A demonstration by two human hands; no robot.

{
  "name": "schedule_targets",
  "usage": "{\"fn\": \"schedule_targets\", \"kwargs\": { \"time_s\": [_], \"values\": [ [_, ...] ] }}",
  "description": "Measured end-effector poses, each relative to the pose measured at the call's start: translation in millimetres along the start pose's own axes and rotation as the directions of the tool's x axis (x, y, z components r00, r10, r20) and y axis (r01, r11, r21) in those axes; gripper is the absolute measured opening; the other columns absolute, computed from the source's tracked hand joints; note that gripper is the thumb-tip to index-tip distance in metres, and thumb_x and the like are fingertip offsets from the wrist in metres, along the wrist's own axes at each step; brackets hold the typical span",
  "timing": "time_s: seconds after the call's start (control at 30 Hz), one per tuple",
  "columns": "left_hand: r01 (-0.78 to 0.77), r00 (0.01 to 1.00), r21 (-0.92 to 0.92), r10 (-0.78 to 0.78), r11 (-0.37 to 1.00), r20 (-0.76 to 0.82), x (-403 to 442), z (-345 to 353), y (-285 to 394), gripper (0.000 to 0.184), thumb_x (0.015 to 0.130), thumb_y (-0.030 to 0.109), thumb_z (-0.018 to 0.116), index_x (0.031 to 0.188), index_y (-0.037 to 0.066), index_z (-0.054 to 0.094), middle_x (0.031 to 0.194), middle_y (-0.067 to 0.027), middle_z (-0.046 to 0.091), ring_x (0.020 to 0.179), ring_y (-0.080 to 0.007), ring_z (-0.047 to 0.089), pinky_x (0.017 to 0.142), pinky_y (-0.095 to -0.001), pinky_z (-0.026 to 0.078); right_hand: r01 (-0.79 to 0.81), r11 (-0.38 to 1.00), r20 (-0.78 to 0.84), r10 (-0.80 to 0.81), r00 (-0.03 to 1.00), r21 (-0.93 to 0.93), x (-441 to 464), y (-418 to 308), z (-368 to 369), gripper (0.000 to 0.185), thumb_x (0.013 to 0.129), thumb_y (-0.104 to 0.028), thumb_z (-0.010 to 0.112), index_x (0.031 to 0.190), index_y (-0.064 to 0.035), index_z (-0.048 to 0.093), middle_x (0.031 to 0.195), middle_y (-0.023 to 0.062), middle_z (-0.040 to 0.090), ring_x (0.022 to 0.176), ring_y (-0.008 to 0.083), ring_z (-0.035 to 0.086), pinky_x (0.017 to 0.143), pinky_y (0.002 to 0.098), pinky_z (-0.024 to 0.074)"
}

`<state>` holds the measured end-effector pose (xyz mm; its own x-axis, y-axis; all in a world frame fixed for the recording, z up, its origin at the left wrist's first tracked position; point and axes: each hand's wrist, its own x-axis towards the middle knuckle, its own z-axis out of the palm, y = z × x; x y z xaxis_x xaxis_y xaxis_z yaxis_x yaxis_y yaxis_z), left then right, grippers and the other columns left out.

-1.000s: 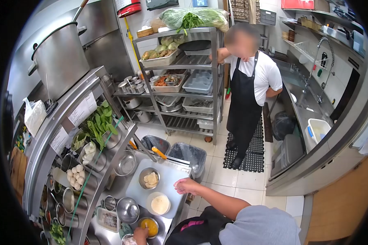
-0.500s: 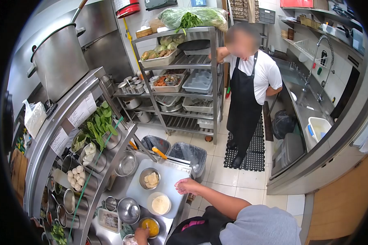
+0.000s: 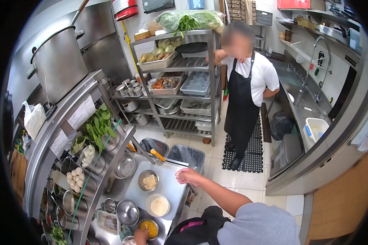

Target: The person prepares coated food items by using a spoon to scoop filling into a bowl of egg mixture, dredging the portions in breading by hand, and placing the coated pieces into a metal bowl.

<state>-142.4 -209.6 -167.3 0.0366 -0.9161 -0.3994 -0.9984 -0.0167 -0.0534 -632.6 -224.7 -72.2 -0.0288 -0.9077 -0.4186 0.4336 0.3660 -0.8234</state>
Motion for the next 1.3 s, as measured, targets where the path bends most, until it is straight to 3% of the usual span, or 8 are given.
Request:
{"fn": "schedule_targets", "kwargs": {
  "time_s": [0.23,0.3,0.53,0.73,0.8,1.0,1.23,1.3],
  "values": [
    [0.019,0.999,-0.030,-0.019,0.999,-0.027,-8,2,0,0.054,0.087,0.053,0.057,0.107,0.006,0.074,0.115,-0.0220,0.068,0.108,-0.0382,0.066,0.093,-0.0461,0.052,0.014,0.998,-0.024,-0.013,1.000,0.057,-3,0,1,0.028,0.096,-0.021,0.066,0.117,-0.0027,0.062,0.105,0.0076,0.067,0.092,0.0176,0.067,0.085,0.0327,0.0570],
    [0.010,1.000,-0.057,-0.010,0.998,-0.005,-10,-9,7,0.054,0.088,0.052,0.056,0.106,0.004,0.074,0.114,-0.0225,0.068,0.108,-0.0393,0.066,0.093,-0.0466,0.052,0.209,0.973,0.009,-0.210,0.978,0.097,-2,-25,-10,0.028,0.095,-0.020,0.066,0.118,-0.0022,0.062,0.104,0.0080,0.068,0.090,0.0184,0.068,0.086,0.0338,0.0572],
    [-0.022,0.999,0.068,0.023,0.997,-0.022,25,37,-20,0.062,0.092,0.056,0.047,0.108,0.002,0.073,0.112,-0.0267,0.067,0.107,-0.0429,0.064,0.094,-0.0484,0.051,0.484,0.860,-0.140,-0.465,0.874,0.164,-38,-121,-8,0.023,0.097,-0.015,0.061,0.116,-0.0015,0.062,0.102,0.0093,0.067,0.089,0.0181,0.068,0.085,0.0343,0.0580],
    [-0.038,0.998,0.011,0.039,0.999,-0.053,20,28,-17,0.066,0.096,0.058,0.041,0.108,0.001,0.072,0.111,-0.0280,0.067,0.107,-0.0435,0.064,0.095,-0.0496,0.050,0.373,0.914,-0.096,-0.362,0.927,0.159,-32,-84,-3,0.024,0.097,-0.016,0.060,0.115,0.0002,0.062,0.101,0.0093,0.067,0.089,0.0170,0.068,0.085,0.0318,0.0577],
    [-0.162,0.986,0.085,0.157,0.983,0.062,32,38,-27,0.067,0.095,0.059,0.043,0.113,0.000,0.070,0.116,-0.0292,0.064,0.111,-0.0436,0.062,0.099,-0.0487,0.049,0.304,0.947,-0.085,-0.296,0.952,0.109,-29,-68,1,0.025,0.097,-0.016,0.061,0.116,-0.0005,0.062,0.100,0.0085,0.068,0.089,0.0166,0.068,0.085,0.0317,0.0575],
    [0.029,0.990,0.007,-0.030,1.000,0.140,8,2,-5,0.066,0.090,0.057,0.053,0.122,0.000,0.065,0.129,-0.0269,0.059,0.121,-0.0413,0.058,0.104,-0.0456,0.045,0.245,0.960,-0.051,-0.241,0.969,0.133,-29,-51,14,0.021,0.096,-0.012,0.062,0.114,-0.0012,0.062,0.099,0.0066,0.067,0.087,0.0151,0.067,0.085,0.0310,0.0572],
    [0.072,0.992,-0.020,-0.070,0.997,0.103,10,12,-8,0.064,0.088,0.054,0.055,0.122,0.001,0.066,0.133,-0.0261,0.057,0.124,-0.0395,0.056,0.105,-0.0440,0.044,0.191,0.976,-0.025,-0.189,0.982,0.107,-28,-38,13,0.022,0.096,-0.013,0.062,0.115,-0.0015,0.062,0.100,0.0061,0.067,0.088,0.0154,0.067,0.085,0.0317,0.0572],
    [-0.048,0.998,0.133,0.041,0.990,0.053,17,24,-15,0.051,0.092,0.047,0.053,0.112,0.004,0.071,0.124,-0.0228,0.063,0.117,-0.0366,0.061,0.100,-0.0426,0.048,0.174,0.980,-0.028,-0.172,0.985,0.095,-28,-35,14,0.022,0.097,-0.013,0.062,0.116,-0.0016,0.062,0.100,0.0064,0.066,0.089,0.0157,0.067,0.085,0.0318,0.0572]
  ]
}}
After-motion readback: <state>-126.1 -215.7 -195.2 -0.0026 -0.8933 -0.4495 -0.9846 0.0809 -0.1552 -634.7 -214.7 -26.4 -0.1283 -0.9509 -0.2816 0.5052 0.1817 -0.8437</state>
